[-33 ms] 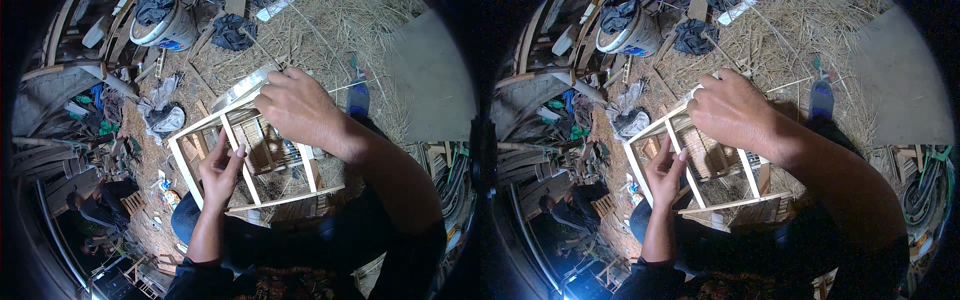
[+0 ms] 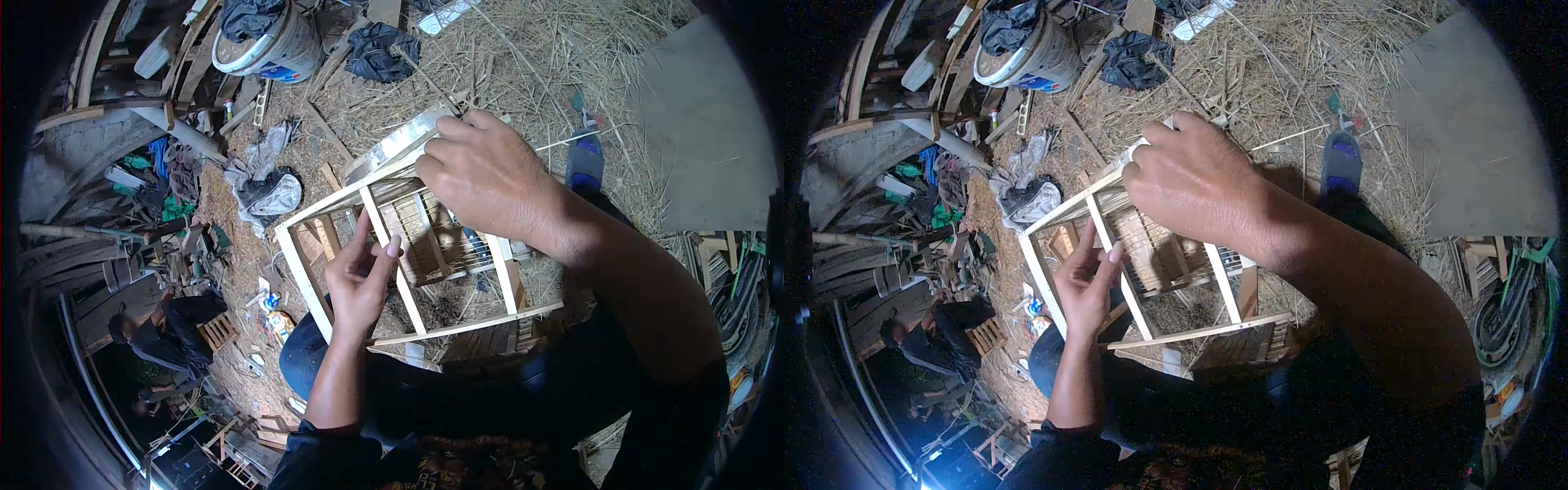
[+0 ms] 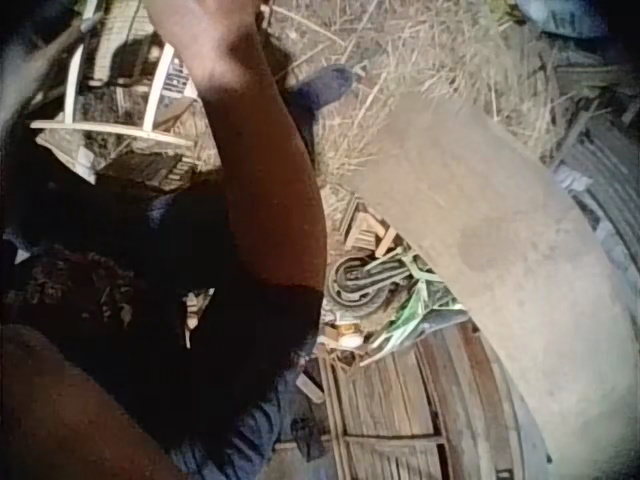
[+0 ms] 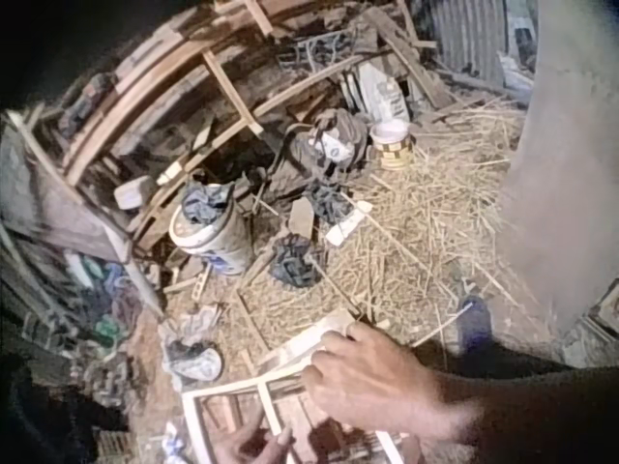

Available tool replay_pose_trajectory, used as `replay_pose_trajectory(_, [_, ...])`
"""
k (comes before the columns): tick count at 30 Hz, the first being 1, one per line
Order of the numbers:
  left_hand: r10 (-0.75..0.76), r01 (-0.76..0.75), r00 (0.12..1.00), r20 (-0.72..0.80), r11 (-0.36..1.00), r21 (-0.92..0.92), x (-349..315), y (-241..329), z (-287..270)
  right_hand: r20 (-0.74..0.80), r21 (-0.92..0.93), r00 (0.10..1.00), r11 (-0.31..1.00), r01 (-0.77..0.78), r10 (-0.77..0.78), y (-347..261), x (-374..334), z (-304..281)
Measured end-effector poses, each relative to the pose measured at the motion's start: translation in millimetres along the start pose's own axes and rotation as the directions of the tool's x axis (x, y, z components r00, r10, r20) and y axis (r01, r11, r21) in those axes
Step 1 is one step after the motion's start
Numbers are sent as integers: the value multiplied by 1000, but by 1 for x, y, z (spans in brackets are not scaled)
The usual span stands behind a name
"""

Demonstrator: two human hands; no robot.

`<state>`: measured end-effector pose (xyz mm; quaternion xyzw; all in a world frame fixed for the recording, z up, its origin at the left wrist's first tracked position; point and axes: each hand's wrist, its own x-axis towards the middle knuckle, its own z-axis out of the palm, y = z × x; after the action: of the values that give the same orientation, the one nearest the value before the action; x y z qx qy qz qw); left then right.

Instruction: The person assembles a small wooden cage by inserting thin sticks into the frame and uses a knife to carve and smooth a wooden stick against their leg.

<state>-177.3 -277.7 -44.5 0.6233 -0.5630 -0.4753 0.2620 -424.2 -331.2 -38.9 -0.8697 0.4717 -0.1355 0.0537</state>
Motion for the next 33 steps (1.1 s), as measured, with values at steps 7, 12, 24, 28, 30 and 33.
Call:
replay_pose_trajectory(7, [2,-3,1000,-5,1000,-9,-1,1,1,-88,6,996,999,33,-32,3,-1,4])
replay_pose_trajectory(12, [2,-3,1000,-11,999,-33,0,2,1,46,47,999,999,-8,6,3,1,-4])
replay_pose_trajectory(24, [-12,12,1000,-1,1000,-12,0,4,0,53,30,999,1000,-5,3,1,1,-3])
replay_pose_trajectory(28, [2,-2,1000,1,1000,-10,0,2,0,68,51,998,999,-12,8,1,1,-4])
replay_pose_trajectory(30, [-5,5,1000,3,1000,-11,0,3,0,76,56,997,998,-16,12,2,1,-4])
replay_pose_trajectory(33, [-11,11,1000,1,1000,-9,-1,4,0,23,35,1000,999,4,-5,2,1,0])
